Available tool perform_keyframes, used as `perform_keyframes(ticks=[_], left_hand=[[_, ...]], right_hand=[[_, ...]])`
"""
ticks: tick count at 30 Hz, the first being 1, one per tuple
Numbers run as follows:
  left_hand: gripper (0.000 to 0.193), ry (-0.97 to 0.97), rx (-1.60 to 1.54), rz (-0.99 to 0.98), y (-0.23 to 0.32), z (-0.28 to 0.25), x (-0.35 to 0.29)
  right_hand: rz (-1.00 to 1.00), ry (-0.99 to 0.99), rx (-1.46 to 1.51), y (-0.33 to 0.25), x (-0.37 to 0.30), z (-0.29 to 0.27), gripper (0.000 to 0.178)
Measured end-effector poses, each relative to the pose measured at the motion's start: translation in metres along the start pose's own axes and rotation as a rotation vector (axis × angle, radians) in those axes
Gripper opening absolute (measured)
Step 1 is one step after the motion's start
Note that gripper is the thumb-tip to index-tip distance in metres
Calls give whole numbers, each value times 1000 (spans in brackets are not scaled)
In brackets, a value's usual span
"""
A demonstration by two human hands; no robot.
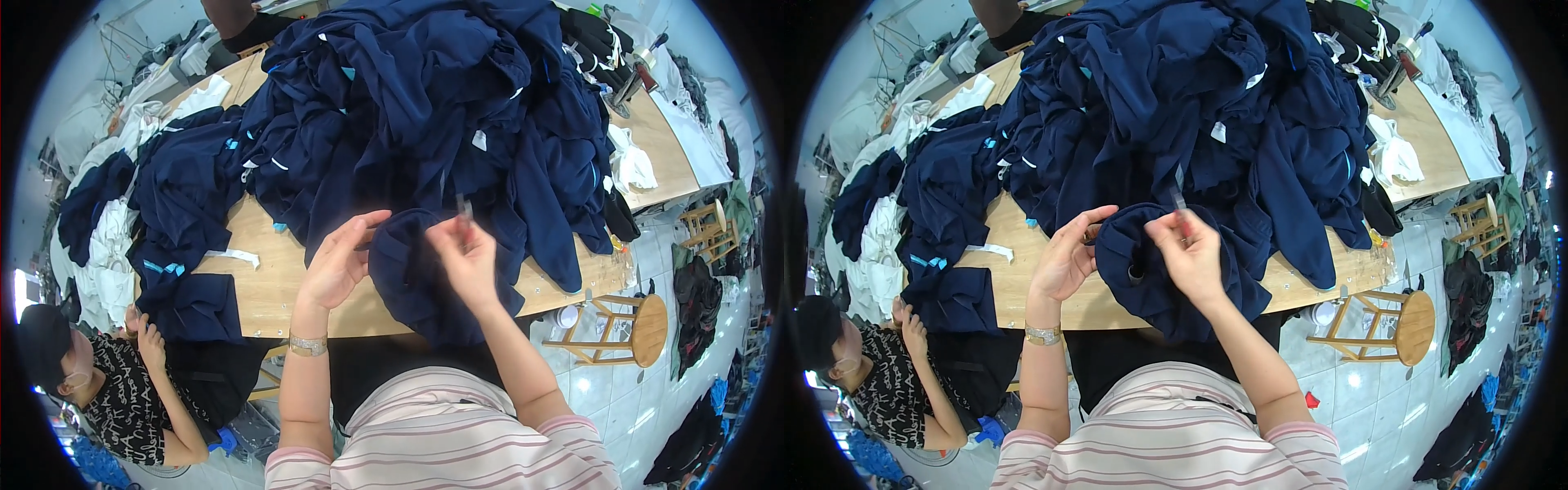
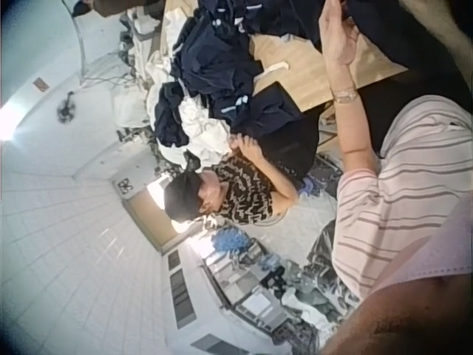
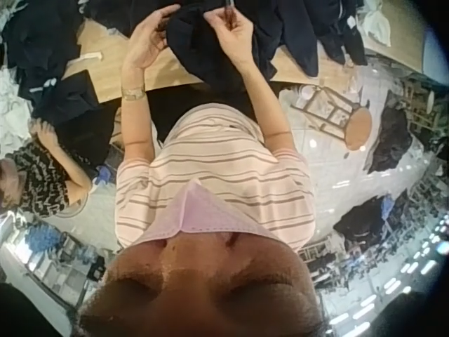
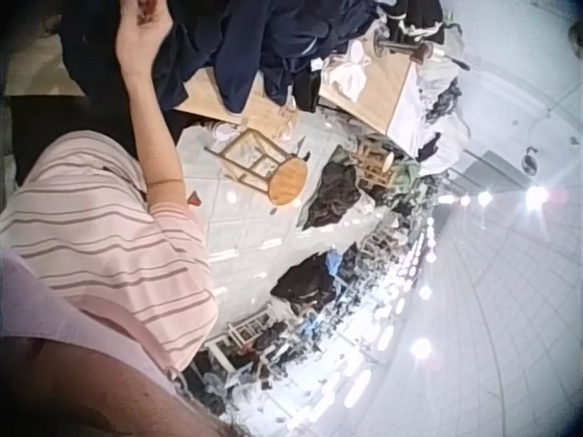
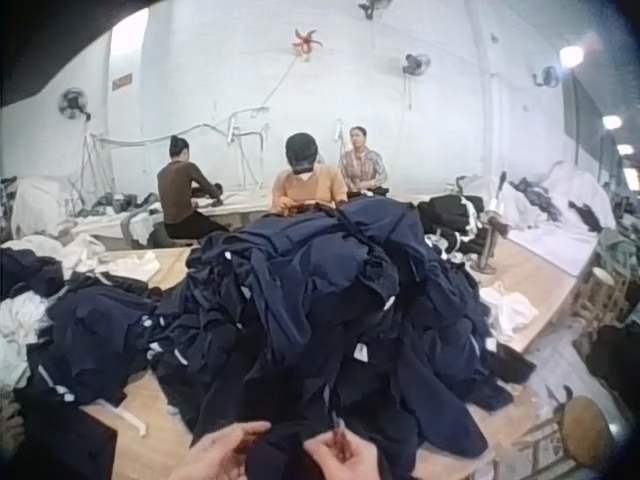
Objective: The recorder is using small scissors to trim loose threads and tags from blue garments at a manufacturing workbench.
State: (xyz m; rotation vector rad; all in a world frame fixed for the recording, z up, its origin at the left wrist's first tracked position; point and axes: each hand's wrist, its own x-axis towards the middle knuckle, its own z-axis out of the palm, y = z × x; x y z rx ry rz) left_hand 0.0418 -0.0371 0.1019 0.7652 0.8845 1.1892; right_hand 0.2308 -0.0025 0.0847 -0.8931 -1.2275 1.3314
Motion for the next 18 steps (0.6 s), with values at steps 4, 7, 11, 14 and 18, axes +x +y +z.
perform_keyframes(ticks=[4,7,11,14,18], left_hand=[[43,18,83,31,-4,-4,-4],[60,-17,83,65,-4,6,-5],[68,-7,250,116,1,30,-11],[69,30,389,150,3,42,-17],[70,65,514,164,-2,37,-21]], right_hand=[[-62,287,357,8,8,-23,19],[-105,265,56,3,5,-28,18],[-158,-227,-284,-14,-8,4,28],[-408,-262,-538,-1,0,11,23],[-72,-15,-109,-12,7,8,9]])
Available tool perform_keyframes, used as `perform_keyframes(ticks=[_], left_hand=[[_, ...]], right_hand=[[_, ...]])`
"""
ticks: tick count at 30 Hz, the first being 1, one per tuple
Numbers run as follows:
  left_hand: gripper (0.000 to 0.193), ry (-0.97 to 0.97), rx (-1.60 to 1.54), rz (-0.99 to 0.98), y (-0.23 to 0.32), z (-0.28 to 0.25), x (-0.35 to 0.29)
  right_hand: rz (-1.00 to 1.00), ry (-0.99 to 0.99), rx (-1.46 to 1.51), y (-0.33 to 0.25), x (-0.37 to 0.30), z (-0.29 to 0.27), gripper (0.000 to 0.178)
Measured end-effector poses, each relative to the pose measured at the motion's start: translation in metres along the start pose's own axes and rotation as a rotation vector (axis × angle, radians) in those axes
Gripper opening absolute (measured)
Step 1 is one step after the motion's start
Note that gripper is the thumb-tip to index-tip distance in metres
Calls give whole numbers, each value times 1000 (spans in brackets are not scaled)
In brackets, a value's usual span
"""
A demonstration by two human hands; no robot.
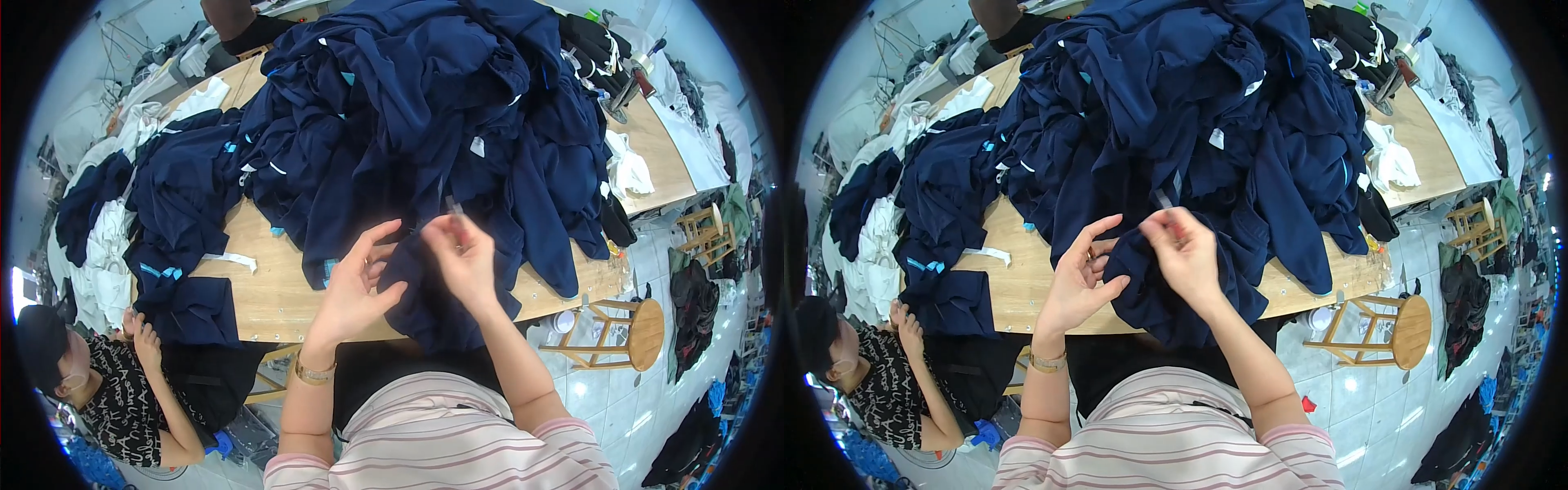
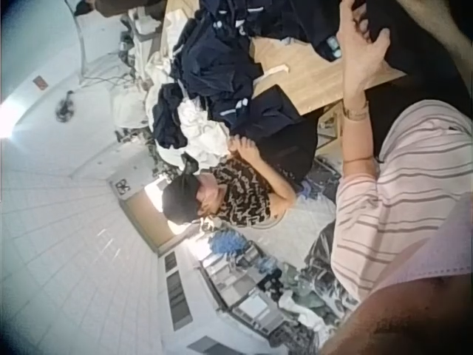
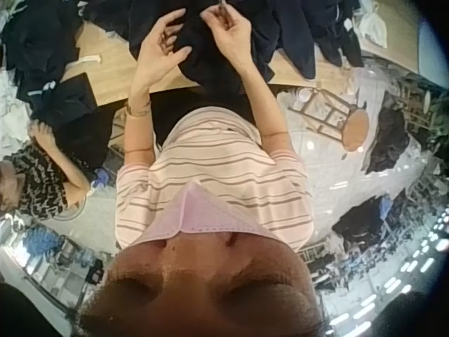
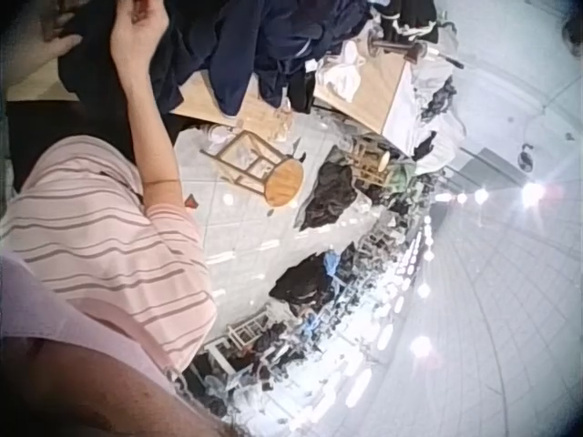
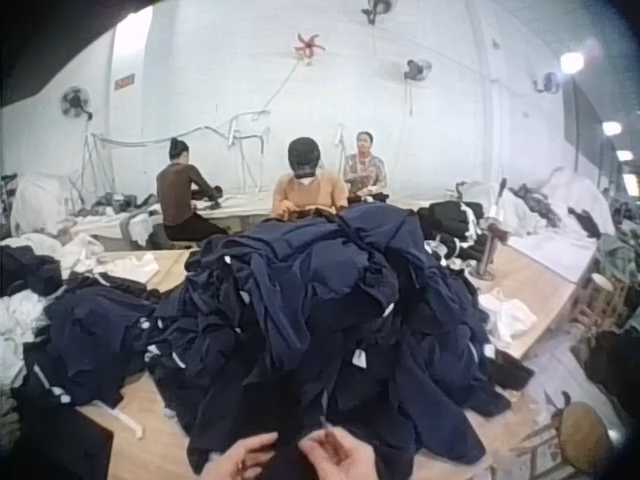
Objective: The recorder is using small scissors to trim loose threads and tags from blue garments at a manufacturing workbench.
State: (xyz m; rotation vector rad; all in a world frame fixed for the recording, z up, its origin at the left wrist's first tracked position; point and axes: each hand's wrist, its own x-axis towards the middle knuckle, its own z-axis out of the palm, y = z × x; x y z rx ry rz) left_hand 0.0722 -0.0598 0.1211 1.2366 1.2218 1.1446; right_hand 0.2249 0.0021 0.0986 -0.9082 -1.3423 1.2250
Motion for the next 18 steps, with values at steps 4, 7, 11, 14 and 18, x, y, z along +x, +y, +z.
perform_keyframes(ticks=[4,7,11,14,18], left_hand=[[64,-12,-48,5,1,0,0],[58,23,-87,-18,-3,2,3],[50,85,-79,-1,-5,3,6],[51,46,-196,-34,-2,1,7],[48,22,-236,43,-7,3,9]], right_hand=[[-32,116,-42,0,2,-19,15],[42,-27,0,-5,0,-23,21],[69,-169,52,-11,1,-32,22],[-84,-346,-299,-14,8,-36,32],[89,-444,-186,-2,9,-35,22]])
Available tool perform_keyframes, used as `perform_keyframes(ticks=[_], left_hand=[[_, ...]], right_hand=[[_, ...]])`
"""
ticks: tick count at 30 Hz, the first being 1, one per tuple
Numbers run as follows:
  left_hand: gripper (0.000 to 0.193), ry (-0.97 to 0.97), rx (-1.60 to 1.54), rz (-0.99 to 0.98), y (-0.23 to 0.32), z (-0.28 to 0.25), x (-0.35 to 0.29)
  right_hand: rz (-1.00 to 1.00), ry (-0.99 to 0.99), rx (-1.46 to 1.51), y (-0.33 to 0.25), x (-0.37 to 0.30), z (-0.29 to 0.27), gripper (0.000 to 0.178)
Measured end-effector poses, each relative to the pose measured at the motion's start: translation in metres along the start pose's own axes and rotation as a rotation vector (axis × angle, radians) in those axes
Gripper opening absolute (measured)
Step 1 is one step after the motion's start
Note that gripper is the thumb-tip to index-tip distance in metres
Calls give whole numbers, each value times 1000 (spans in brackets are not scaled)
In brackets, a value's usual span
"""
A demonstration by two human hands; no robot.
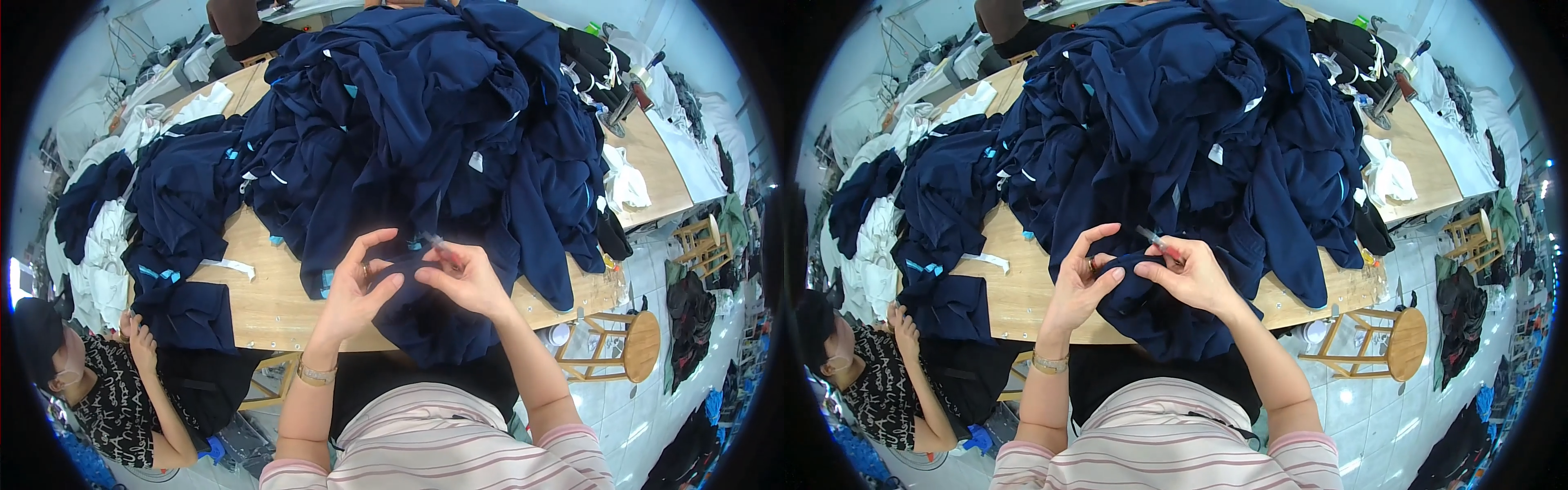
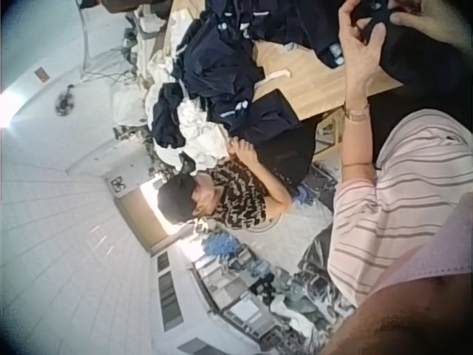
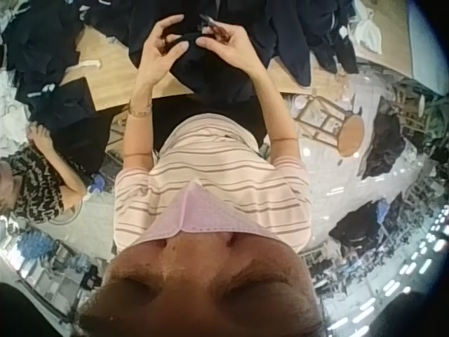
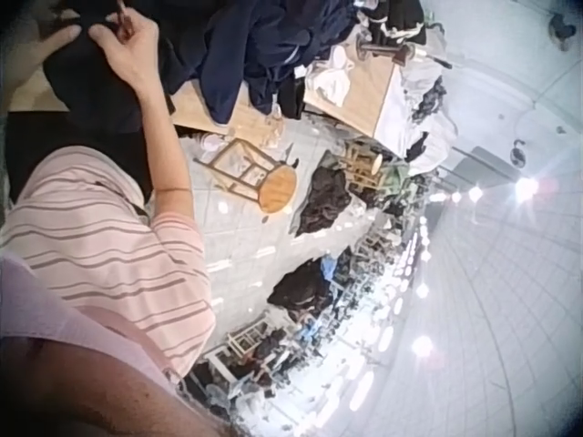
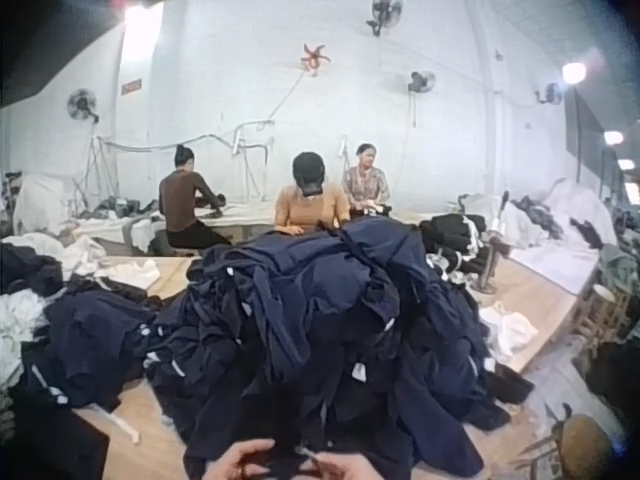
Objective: The recorder is using small scissors to trim loose threads and tags from blue garments at a manufacturing workbench.
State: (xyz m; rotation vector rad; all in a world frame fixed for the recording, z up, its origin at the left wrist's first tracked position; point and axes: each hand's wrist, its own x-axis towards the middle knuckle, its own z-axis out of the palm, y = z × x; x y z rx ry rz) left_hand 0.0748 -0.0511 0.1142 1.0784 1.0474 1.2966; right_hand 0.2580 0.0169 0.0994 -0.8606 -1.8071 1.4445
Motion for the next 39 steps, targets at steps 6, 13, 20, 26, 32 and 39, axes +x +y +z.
perform_keyframes(ticks=[6,13,20,26,32,39], left_hand=[[26,23,216,-86,-23,0,-4],[22,-5,105,-112,-14,3,-6],[20,-47,-51,-242,-7,-5,-7],[21,-32,-103,-297,-2,-3,-5],[20,-15,-27,-268,-3,-1,-4],[18,-6,36,-242,-3,1,-3]], right_hand=[[-33,200,280,10,-8,19,19],[-31,192,117,3,-17,15,25],[-333,246,-482,-6,-14,-19,31],[-597,89,-820,-10,-8,-30,38],[-545,69,-882,-15,-9,-21,39],[-550,71,-915,-16,-8,-22,39]])
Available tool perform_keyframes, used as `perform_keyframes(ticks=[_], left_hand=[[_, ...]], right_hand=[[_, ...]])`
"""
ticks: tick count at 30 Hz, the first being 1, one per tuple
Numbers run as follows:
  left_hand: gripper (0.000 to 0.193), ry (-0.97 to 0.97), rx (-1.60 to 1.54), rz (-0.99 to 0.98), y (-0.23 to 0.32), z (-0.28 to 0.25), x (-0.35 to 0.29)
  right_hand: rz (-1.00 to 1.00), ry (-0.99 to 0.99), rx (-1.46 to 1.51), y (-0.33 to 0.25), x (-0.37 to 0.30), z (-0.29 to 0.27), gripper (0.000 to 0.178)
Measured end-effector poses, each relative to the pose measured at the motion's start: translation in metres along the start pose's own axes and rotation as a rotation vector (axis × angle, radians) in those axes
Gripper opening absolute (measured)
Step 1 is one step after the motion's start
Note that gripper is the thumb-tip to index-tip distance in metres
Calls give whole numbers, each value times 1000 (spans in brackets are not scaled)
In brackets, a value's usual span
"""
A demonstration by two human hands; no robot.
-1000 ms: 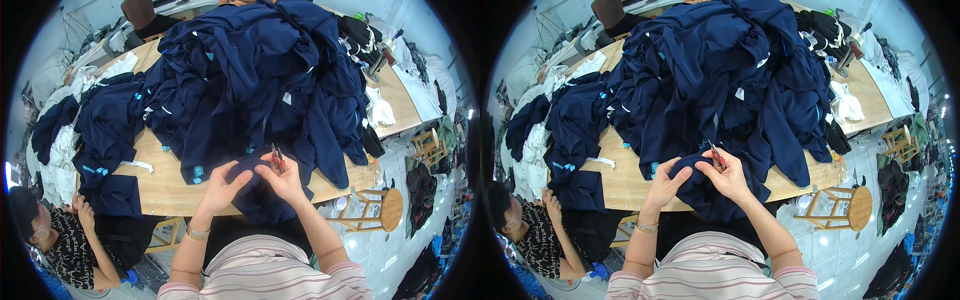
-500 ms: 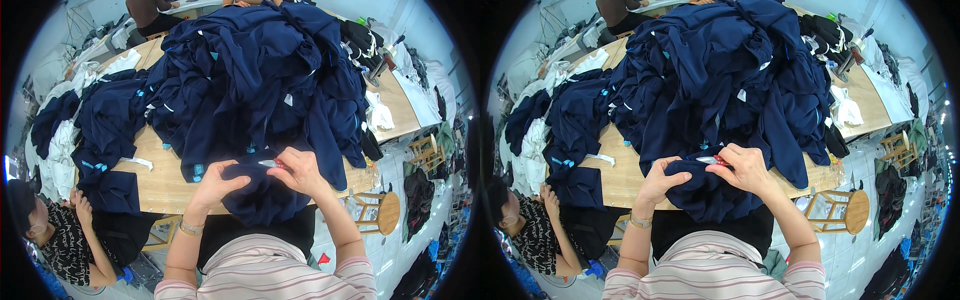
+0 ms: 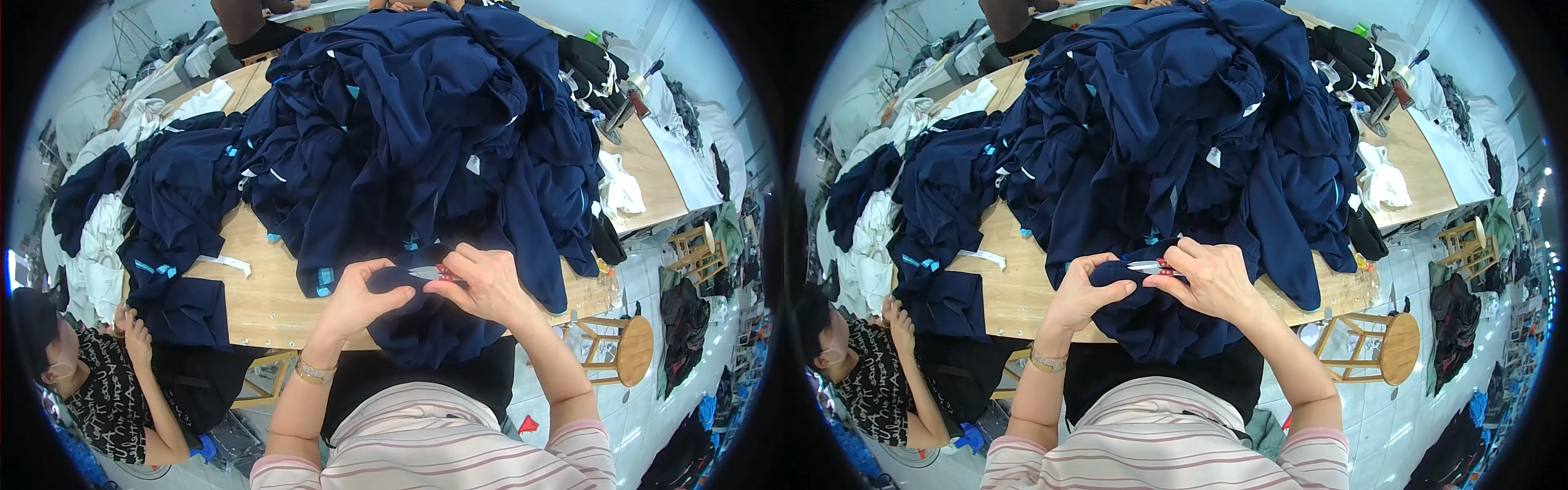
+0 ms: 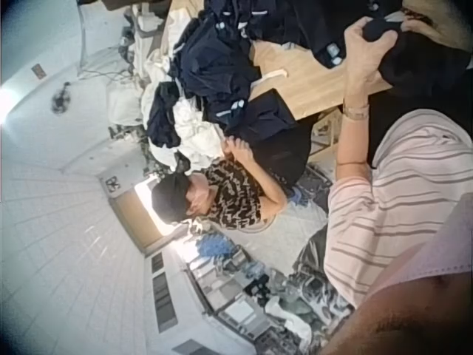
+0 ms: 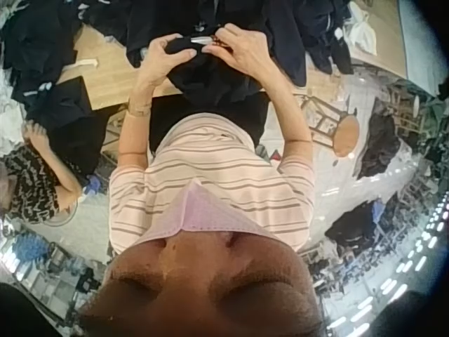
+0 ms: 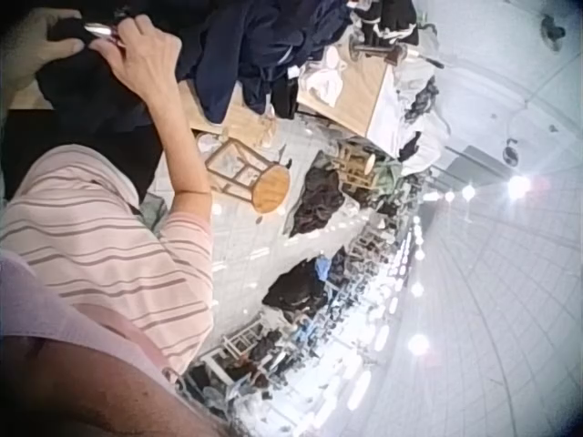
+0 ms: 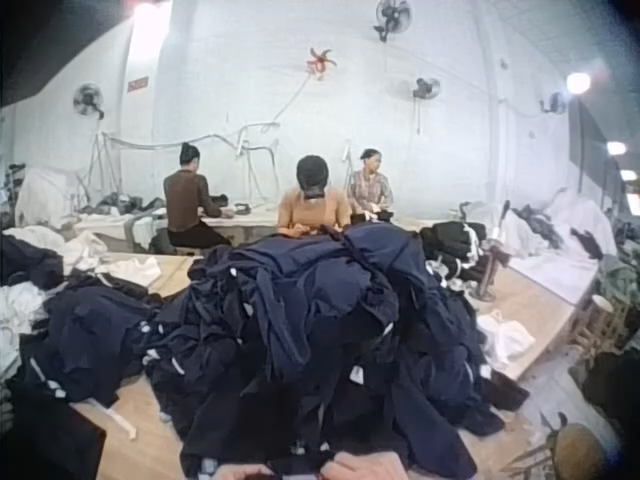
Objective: The recorder is using small scissors to trim loose threads and tags from blue garments at a manufacturing workbench.
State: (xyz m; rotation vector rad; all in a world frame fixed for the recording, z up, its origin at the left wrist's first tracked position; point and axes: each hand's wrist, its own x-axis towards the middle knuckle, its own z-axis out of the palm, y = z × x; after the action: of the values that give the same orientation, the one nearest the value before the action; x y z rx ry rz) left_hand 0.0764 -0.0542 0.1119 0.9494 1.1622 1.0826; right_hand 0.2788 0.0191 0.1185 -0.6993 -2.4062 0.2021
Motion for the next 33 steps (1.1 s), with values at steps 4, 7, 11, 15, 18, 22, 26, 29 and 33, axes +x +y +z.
perform_keyframes(ticks=[4,7,11,15,18,22,26,29,33], left_hand=[[16,5,45,4,2,1,1],[16,8,71,12,4,4,1],[16,13,120,40,6,4,0],[16,17,110,43,5,3,-2],[16,18,126,50,1,0,-2],[15,50,131,96,8,-4,-2],[10,220,251,209,1,-34,-13],[11,320,488,246,-11,-48,-13],[29,356,1117,166,-10,-42,-15]], right_hand=[[-41,1,-44,1,2,-2,39],[-71,8,-62,1,2,-2,38],[1,36,50,0,0,2,37],[219,137,348,-2,-7,7,35],[464,97,576,-5,-9,7,28],[627,272,821,20,-24,29,27],[722,151,397,13,-45,32,48],[664,138,293,8,-67,53,45],[978,95,909,20,-84,61,30]])
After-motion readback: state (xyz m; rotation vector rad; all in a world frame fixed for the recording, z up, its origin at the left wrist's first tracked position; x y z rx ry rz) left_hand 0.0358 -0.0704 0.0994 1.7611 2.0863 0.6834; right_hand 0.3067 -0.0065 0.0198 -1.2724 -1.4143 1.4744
